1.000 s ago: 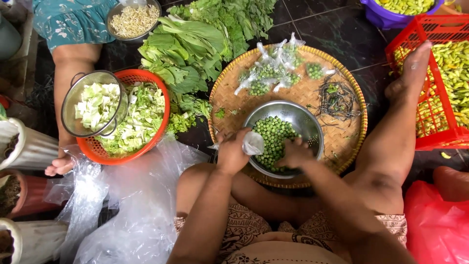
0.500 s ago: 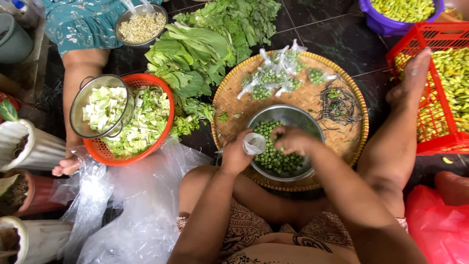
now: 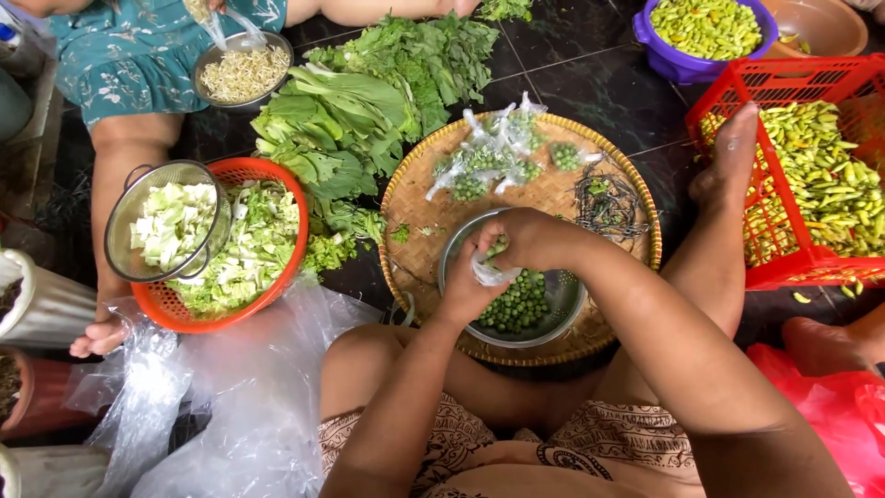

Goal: A person is sitting on the floor, scooping green peas from a metal bowl and filling small plastic bags.

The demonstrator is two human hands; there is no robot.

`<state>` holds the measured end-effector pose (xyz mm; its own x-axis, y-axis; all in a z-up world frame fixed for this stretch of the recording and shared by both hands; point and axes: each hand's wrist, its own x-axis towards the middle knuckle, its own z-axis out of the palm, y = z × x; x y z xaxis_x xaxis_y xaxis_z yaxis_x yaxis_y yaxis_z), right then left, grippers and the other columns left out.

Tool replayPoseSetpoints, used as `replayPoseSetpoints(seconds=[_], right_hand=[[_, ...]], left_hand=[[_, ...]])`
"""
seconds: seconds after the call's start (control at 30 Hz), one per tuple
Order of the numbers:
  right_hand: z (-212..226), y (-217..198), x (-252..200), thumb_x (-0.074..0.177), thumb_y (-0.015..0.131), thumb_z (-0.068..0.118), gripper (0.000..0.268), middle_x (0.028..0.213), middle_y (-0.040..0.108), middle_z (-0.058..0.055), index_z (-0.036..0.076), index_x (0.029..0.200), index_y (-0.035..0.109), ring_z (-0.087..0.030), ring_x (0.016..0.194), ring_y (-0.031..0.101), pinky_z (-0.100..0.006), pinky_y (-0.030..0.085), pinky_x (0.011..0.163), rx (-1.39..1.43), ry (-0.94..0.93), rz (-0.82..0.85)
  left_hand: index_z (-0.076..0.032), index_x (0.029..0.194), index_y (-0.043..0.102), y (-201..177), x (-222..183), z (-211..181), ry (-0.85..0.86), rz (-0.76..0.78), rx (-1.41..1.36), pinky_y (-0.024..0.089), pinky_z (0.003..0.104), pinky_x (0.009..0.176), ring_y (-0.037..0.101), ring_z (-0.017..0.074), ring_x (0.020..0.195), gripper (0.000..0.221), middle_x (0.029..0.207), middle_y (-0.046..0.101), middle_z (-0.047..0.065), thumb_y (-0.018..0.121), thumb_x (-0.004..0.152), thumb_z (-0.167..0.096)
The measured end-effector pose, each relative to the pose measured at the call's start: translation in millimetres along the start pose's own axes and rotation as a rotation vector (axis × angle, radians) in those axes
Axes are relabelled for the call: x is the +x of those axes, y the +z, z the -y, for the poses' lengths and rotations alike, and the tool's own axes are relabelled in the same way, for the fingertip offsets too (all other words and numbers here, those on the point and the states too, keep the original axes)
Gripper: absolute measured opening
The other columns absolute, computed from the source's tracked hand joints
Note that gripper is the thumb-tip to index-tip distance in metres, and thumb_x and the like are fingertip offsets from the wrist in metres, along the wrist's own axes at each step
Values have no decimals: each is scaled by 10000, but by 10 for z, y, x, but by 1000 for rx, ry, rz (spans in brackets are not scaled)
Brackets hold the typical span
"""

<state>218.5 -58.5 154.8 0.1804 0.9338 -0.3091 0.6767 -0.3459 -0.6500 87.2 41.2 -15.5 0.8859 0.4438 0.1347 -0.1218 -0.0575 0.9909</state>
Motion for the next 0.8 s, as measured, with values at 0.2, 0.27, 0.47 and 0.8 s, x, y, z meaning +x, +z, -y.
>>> replayPoseSetpoints(seconds=[0.2,0.27,0.47,0.8], right_hand=[[53,-47,-164,850,640,135,239,986,792,-163,116,1040,784,-381,981,742,-488,581,828,75,-19,-60],[28,-48,-189,865,631,128,232,966,789,-165,98,1037,783,-351,968,741,-482,582,824,134,-33,-95],[-1014,494,205,878,636,117,258,974,764,-165,120,1098,773,-315,848,724,-471,564,796,216,113,-301],[-1872,2301,602,971,617,148,395,1297,584,-162,273,1345,638,-423,1144,648,-540,590,917,-178,355,-145]], left_hand=[[-78,1568,268,95,-53,-224,35,-44,-41,482,641,1023,569,489,1253,979,1270,617,267,816,757,-33],[-94,1574,282,105,-63,-142,45,-79,-32,487,587,1013,589,421,1212,1002,1220,620,218,820,734,-3],[-148,1587,297,-85,-122,-57,-27,-129,-202,554,424,1002,585,268,1177,990,1313,493,132,775,753,85],[-134,1598,284,-186,-228,-197,-75,-168,-85,571,405,953,618,228,1085,976,1167,603,140,765,773,67]])
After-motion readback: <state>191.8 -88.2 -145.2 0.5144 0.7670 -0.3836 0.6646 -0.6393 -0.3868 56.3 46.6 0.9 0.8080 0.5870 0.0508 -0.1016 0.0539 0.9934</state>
